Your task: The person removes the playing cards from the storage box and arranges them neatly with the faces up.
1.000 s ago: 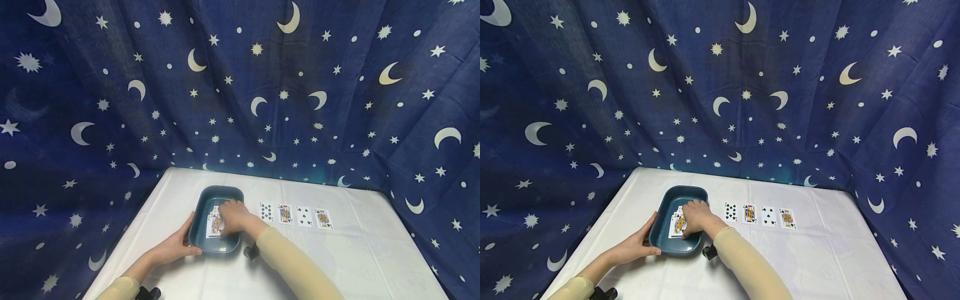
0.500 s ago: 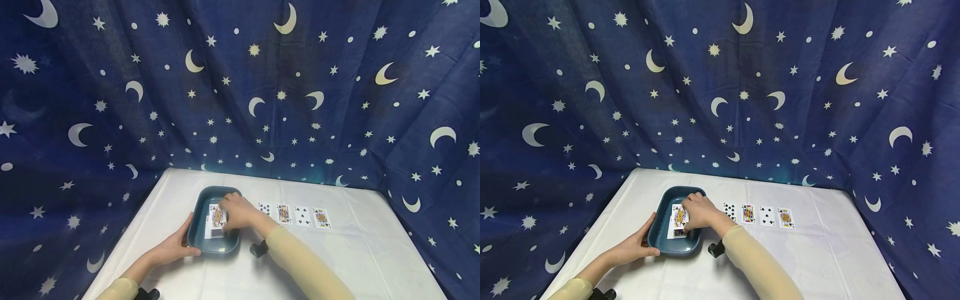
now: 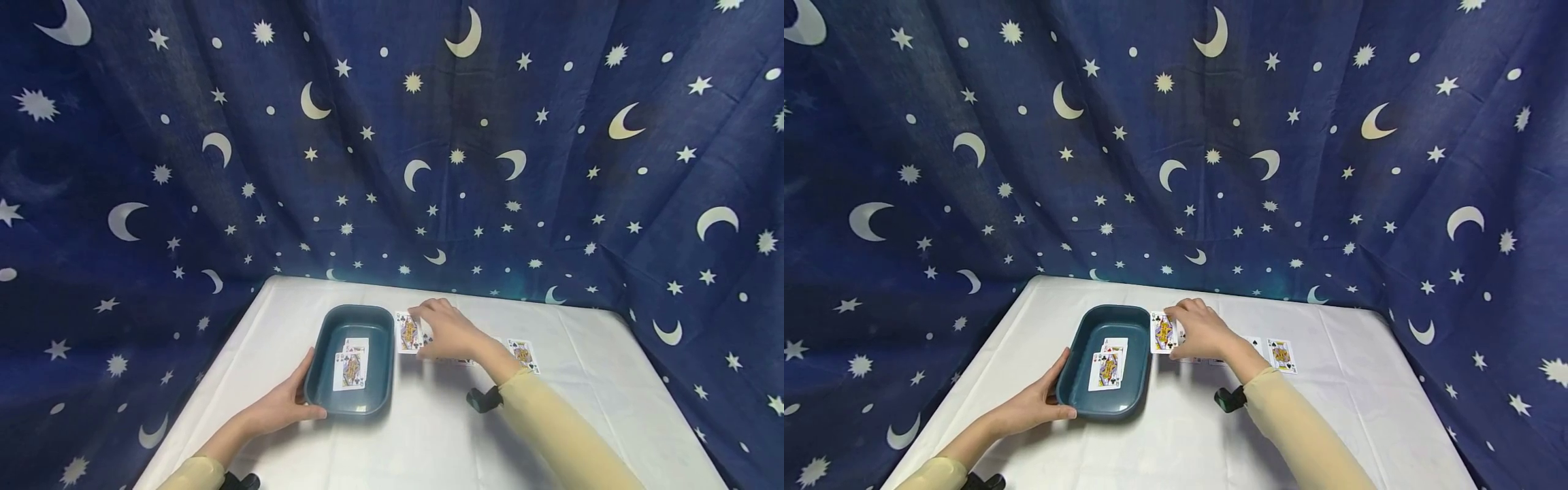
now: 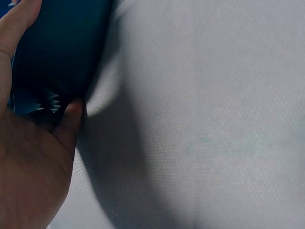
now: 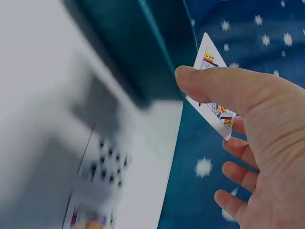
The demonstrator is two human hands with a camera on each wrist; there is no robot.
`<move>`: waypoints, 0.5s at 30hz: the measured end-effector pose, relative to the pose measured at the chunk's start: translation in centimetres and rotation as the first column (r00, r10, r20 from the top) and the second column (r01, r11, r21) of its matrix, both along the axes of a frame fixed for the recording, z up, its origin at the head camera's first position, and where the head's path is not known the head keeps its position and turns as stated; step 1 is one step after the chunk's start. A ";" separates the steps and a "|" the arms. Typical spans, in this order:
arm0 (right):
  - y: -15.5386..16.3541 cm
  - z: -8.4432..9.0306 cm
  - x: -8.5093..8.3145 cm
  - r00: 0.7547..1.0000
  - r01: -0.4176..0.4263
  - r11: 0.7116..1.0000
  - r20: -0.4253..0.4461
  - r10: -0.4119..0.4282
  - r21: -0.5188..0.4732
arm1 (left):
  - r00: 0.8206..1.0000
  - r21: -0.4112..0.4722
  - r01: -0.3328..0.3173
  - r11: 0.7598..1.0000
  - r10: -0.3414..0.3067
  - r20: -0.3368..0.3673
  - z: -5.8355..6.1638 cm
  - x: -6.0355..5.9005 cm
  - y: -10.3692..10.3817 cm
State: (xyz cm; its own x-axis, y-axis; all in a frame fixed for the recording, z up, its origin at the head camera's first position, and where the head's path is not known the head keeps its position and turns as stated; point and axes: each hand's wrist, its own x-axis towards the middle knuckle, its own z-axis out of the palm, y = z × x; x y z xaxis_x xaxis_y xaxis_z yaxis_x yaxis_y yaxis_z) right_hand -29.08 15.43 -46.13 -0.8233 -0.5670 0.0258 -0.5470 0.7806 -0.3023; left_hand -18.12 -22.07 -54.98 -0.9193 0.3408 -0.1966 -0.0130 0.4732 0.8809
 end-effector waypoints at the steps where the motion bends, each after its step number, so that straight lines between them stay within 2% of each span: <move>1: 0.9 0.1 0.0 1.000 0.016 1.000 0.009 -0.016 -0.007 | 1.000 0.000 0.000 1.000 0.000 -0.001 0.0 0.0 0.0; 7: 5.7 -0.3 0.5 0.996 0.081 0.997 0.030 -0.081 -0.006 | 1.000 0.019 0.019 1.000 -0.019 -0.023 0.1 0.0 -0.1; 15: 13.3 -1.9 1.0 0.983 0.158 0.987 0.091 -0.158 -0.002 | 0.999 0.029 0.025 0.999 -0.024 -0.031 0.1 0.1 -0.1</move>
State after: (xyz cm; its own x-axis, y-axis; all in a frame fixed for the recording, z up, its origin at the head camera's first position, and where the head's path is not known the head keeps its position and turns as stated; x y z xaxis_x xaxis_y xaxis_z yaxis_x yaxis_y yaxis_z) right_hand -28.09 28.78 -48.03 -0.9017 -0.4297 -0.0477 -0.3873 0.8519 -0.3524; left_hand -18.04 -22.15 -54.84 -0.9159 0.3688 -0.1584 0.0252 0.4467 0.8943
